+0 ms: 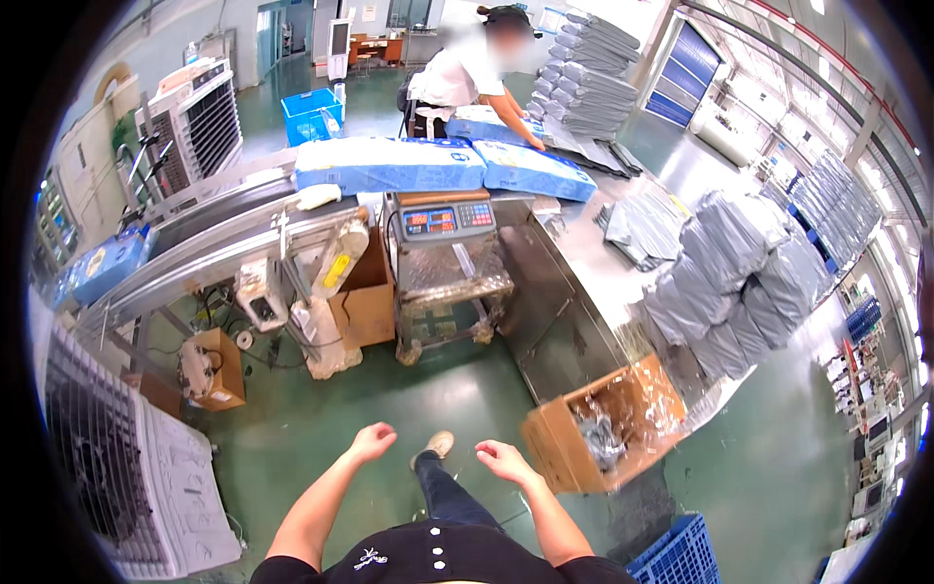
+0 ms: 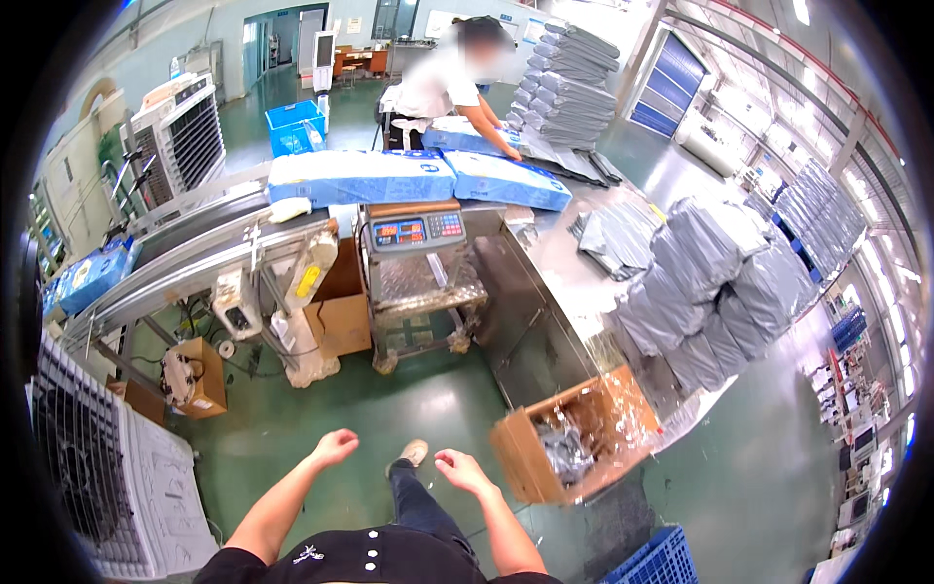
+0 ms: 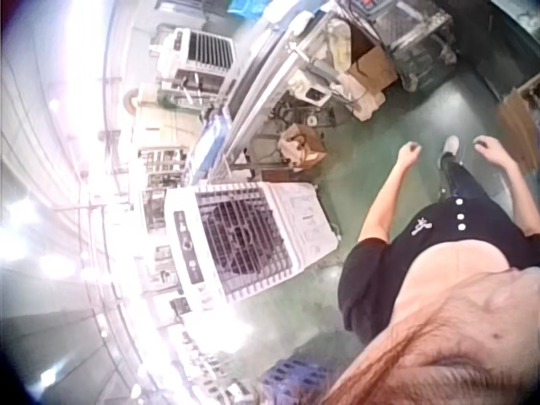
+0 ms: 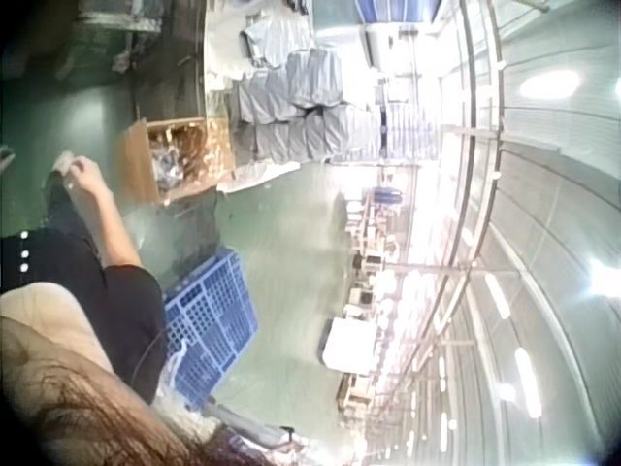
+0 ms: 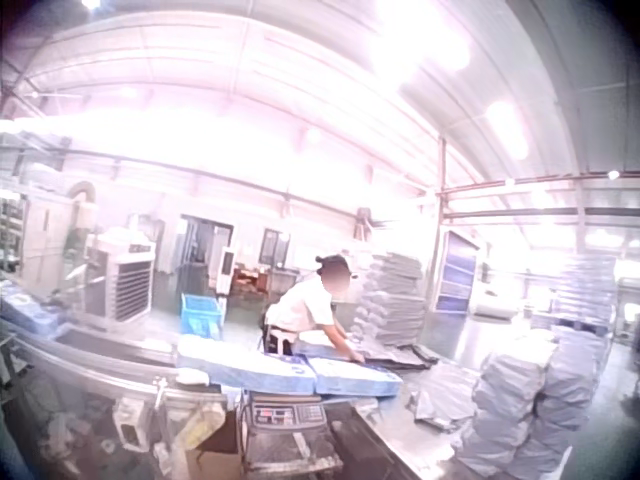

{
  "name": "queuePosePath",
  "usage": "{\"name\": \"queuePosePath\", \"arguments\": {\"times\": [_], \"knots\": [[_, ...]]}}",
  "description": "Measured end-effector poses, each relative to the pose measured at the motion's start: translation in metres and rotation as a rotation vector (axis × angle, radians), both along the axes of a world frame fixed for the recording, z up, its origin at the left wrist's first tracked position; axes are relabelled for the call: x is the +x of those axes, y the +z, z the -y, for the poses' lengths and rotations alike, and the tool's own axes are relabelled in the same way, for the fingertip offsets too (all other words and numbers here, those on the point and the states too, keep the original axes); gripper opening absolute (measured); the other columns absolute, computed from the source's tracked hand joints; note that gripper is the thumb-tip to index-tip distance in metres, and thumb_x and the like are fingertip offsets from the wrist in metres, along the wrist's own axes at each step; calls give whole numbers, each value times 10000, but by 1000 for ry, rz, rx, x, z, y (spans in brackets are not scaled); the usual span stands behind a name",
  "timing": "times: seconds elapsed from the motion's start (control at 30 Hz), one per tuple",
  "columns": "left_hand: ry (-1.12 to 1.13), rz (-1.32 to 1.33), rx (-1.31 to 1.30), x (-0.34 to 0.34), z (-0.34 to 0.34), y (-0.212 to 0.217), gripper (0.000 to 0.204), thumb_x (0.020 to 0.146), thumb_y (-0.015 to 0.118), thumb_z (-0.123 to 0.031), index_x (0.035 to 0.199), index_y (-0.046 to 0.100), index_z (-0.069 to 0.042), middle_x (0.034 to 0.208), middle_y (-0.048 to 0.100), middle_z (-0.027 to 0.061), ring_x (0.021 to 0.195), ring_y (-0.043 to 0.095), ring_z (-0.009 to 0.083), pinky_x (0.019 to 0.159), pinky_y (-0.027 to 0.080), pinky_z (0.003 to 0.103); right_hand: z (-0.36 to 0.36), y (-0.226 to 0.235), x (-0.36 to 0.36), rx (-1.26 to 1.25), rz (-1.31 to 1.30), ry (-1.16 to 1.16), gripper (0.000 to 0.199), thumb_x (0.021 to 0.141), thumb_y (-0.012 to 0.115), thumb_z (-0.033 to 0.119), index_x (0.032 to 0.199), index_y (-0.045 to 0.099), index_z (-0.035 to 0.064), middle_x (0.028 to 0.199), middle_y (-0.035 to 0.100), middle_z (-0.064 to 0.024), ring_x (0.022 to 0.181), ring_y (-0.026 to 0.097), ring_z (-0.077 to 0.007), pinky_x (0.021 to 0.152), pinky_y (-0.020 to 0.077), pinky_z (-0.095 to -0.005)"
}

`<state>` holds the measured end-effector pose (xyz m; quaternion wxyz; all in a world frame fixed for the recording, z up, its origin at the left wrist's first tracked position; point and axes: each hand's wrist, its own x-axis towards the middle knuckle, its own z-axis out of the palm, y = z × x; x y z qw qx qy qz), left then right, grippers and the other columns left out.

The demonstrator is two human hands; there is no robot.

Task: The person repeatedly places blue packaged items into gray plastic bags on a metal table, folds the bags closed, and stacks them. A coworker performs similar packaging nearby. The person briefly walks to a blue pallet to retrieve a roll of plastic wrap before returning to the table to continue packaging.

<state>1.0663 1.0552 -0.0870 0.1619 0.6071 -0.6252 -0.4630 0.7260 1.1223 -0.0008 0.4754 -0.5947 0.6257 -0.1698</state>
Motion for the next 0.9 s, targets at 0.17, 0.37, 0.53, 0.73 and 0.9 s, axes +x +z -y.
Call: {"name": "queuePosePath", "arguments": {"times": [0.17, 0.37, 0.53, 0.73, 0.9], "knots": [[-107, -173, -114, -71, 206, 82, 327, 862, 654, -281, 1085, 641, -42, 985, 695, 107, 938, 658, 196, 834, 516, 326, 167, -8, -25, -136, 23, -73, 328, 908, 584, 268, 1149, 623, 49, 1056, 677, -114, 961, 643, -222, 856, 501, -341], [-176, -176, -235, -139, 408, 119, 251, 843, 668, -232, 1001, 670, -37, 852, 694, 86, 786, 645, 154, 742, 521, 311, 311, 17, -54, -273, 113, -45, 352, 902, 590, 257, 1170, 595, 28, 1045, 670, -135, 948, 643, -238, 834, 504, -354], [-272, -161, -332, -241, 554, 130, 242, 816, 668, -206, 970, 674, -20, 815, 693, 104, 751, 656, 169, 710, 523, 313, 346, 27, -144, -195, 139, -262, 358, 910, 592, 252, 1197, 583, 38, 1056, 670, -125, 947, 645, -224, 829, 507, -342], [-464, -270, -643, -399, 724, 177, 263, 784, 680, -152, 999, 642, -6, 931, 658, 134, 864, 653, 259, 765, 522, 353, 383, 21, -279, -217, -115, -938, 299, 889, 621, 255, 1126, 643, 74, 961, 701, -92, 878, 664, -192, 795, 514, -312], [-312, -22, -1110, -476, 943, 198, 444, 770, 645, -86, 1193, 539, -5, 1197, 548, 219, 1103, 530, 374, 955, 431, 413, 461, 14, -362, -132, -214, -996, 318, 889, 626, 268, 1132, 640, 65, 986, 696, -112, 921, 660, -203, 828, 509, -318]]}}
